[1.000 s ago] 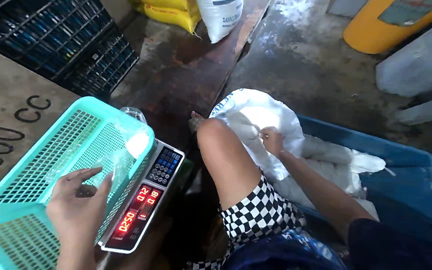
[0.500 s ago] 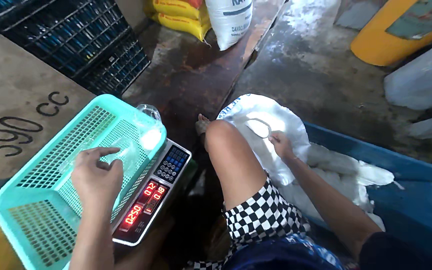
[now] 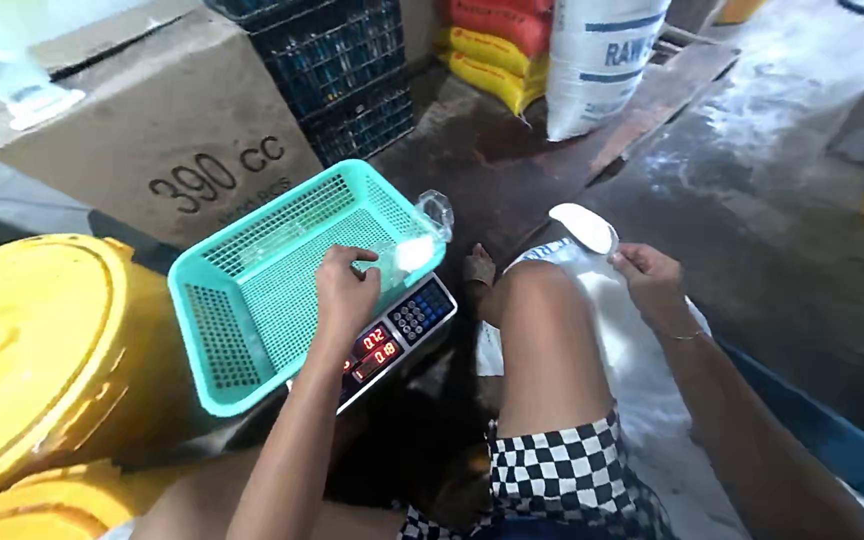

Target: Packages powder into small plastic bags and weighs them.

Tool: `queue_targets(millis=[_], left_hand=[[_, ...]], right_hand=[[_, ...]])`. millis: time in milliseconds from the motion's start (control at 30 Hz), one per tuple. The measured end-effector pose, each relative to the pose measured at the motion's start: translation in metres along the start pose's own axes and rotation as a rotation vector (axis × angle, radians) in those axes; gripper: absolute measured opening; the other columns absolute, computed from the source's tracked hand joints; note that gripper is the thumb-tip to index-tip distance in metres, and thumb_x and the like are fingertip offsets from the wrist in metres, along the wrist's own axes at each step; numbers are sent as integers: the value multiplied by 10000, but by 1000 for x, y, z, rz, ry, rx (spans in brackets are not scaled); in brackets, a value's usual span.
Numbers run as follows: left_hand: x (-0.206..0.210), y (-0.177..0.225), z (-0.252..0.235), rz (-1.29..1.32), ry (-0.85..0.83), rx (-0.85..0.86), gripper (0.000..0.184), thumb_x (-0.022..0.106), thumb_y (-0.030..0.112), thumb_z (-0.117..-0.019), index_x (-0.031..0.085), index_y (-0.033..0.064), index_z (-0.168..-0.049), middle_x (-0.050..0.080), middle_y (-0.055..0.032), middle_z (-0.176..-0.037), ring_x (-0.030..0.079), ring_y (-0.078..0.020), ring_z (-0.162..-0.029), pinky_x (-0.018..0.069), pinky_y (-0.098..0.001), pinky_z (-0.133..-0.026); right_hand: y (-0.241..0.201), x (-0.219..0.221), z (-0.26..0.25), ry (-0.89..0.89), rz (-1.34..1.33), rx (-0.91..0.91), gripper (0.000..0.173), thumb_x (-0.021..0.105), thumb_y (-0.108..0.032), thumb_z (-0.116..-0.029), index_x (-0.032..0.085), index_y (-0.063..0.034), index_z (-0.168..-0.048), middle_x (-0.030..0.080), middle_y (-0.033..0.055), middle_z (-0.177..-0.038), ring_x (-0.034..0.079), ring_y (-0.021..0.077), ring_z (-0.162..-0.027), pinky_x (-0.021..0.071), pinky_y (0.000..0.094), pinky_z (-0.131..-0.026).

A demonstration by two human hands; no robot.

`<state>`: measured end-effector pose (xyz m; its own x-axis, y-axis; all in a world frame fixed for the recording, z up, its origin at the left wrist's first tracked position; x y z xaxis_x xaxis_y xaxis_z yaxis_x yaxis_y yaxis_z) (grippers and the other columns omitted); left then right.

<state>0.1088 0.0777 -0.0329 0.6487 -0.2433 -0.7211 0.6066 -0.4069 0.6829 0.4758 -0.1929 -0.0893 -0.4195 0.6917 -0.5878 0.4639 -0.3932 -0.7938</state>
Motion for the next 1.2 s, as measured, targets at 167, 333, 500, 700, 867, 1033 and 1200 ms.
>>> queue_targets(millis=[167, 333, 500, 700, 867, 1033, 1200], left_hand=[[-8, 2, 3, 60, -15, 31, 198, 617, 19, -934, 718, 6, -1104, 644, -175, -1119, 618, -223, -728, 544, -410, -663], [-14, 5, 6, 94, -62, 88, 204, 595, -2, -947, 715, 1, -1111, 649, -172, -1064, 613, -217, -704, 543, -400, -653], [-22, 18, 10, 80, -48, 145, 205, 603, -21, -938, 707, -14, -1115, 657, -166, -1086, 620, -198, -711, 550, -371, -659], [-15, 30, 13, 44, -54, 221, 233, 617, -14, -938, 701, -46, -1153, 655, -184, -1108, 637, -199, -743, 567, -355, -701], [-6, 33, 11, 90, -70, 239, 227, 640, -20, -934, 707, -46, -1148, 652, -195, -1122, 640, -218, -772, 565, -372, -726], [-22, 28, 11, 330, 17, 232, 265, 572, -21, -954, 700, -21, -1187, 652, -160, -1163, 618, -148, -758, 536, -296, -653], [-26, 28, 12, 470, 58, 264, 285, 578, -28, -953, 701, -4, -1208, 647, -120, -1169, 613, -99, -773, 544, -242, -675]], right_hand=[[-98, 36, -4, -130, -192, -69, 248, 582, -43, -1027, 609, 85, -1237, 670, 143, -1067, 628, 69, -897, 535, 274, -867], [-175, 89, 17, -350, -257, -224, 195, 583, -19, -1015, 631, 62, -1187, 673, 97, -1029, 634, 67, -876, 548, 268, -841], [-200, 133, 34, -459, -120, -294, 187, 646, -53, -1001, 673, 42, -1160, 702, 162, -1070, 685, 195, -954, 563, 395, -890], [-234, 147, 51, -447, 274, -545, 168, 663, -97, -994, 742, -1, -1105, 737, 180, -1041, 691, 364, -1004, 420, 644, -993], [-285, 168, 65, -466, 568, -773, 152, 655, -111, -994, 750, -4, -1043, 725, 198, -933, 697, 379, -916, 464, 603, -921], [-350, 174, 80, -593, 1030, -859, 97, 611, 57, -929, 696, 35, -890, 687, 172, -833, 667, 330, -840, 409, 551, -974], [-379, 171, 96, -642, 1265, -924, 125, 599, 86, -916, 701, 15, -903, 679, 133, -842, 646, 280, -831, 369, 529, -1030]])
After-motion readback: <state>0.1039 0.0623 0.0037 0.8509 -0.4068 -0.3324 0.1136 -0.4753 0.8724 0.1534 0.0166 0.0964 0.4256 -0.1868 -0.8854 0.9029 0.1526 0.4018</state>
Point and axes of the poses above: each hand's wrist, its own z-axis away from the middle knuckle, its own x-axis out of the palm, y = z × x, the point moved 10 cm from there along -z, towards the middle knuckle
